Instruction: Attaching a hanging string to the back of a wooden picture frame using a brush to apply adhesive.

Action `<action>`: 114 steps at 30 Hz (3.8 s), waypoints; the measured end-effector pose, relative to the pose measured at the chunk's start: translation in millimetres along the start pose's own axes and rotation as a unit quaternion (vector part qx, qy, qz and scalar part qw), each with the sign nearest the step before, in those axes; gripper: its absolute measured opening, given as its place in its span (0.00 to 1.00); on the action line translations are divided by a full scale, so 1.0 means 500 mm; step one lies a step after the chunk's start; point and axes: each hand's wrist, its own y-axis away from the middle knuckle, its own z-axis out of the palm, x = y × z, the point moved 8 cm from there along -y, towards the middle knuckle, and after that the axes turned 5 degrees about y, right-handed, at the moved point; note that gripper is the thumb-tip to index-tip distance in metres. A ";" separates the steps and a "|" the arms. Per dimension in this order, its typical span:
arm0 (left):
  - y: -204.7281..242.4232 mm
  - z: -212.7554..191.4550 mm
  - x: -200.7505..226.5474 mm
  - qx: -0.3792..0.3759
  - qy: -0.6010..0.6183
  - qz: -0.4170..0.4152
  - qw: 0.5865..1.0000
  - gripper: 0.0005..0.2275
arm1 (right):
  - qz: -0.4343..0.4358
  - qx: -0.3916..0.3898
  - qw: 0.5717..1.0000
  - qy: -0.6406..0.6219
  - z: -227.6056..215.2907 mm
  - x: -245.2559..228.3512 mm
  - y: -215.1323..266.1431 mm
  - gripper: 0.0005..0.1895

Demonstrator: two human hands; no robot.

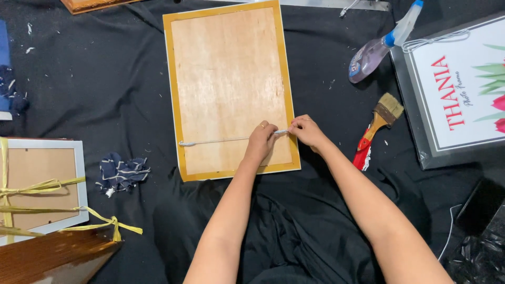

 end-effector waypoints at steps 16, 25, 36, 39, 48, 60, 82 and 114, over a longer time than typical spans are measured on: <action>-0.012 0.005 0.024 -0.033 -0.087 0.009 0.996 0.15 | 0.001 -0.020 1.000 0.008 -0.002 0.004 -0.013 0.09; 0.000 -0.011 0.089 0.002 -0.094 0.076 0.993 0.11 | 0.011 -0.009 1.000 -0.007 -0.013 -0.002 0.003 0.08; -0.005 -0.005 0.088 0.018 -0.107 -0.007 0.994 0.04 | -0.017 -0.018 1.000 0.005 -0.012 -0.012 0.007 0.09; -0.013 0.009 0.058 -0.045 -0.053 -0.077 0.995 0.05 | -0.016 -0.016 1.000 0.012 -0.010 -0.007 0.001 0.08; -0.023 0.004 -0.023 -0.115 0.008 -0.078 0.990 0.12 | 0.002 -0.013 1.000 -0.006 -0.009 0.006 -0.005 0.07; -0.014 -0.015 0.027 -0.070 -0.011 -0.060 0.996 0.09 | -0.019 -0.015 0.999 0.027 -0.016 -0.013 0.005 0.08; -0.014 0.012 0.033 -0.077 -0.001 -0.047 0.996 0.11 | 0.003 -0.007 0.999 0.032 -0.012 0.013 -0.013 0.08; 0.042 -0.104 0.013 -0.041 -0.049 -0.056 0.996 0.09 | -0.182 0.097 0.947 0.246 0.025 -0.098 0.069 0.07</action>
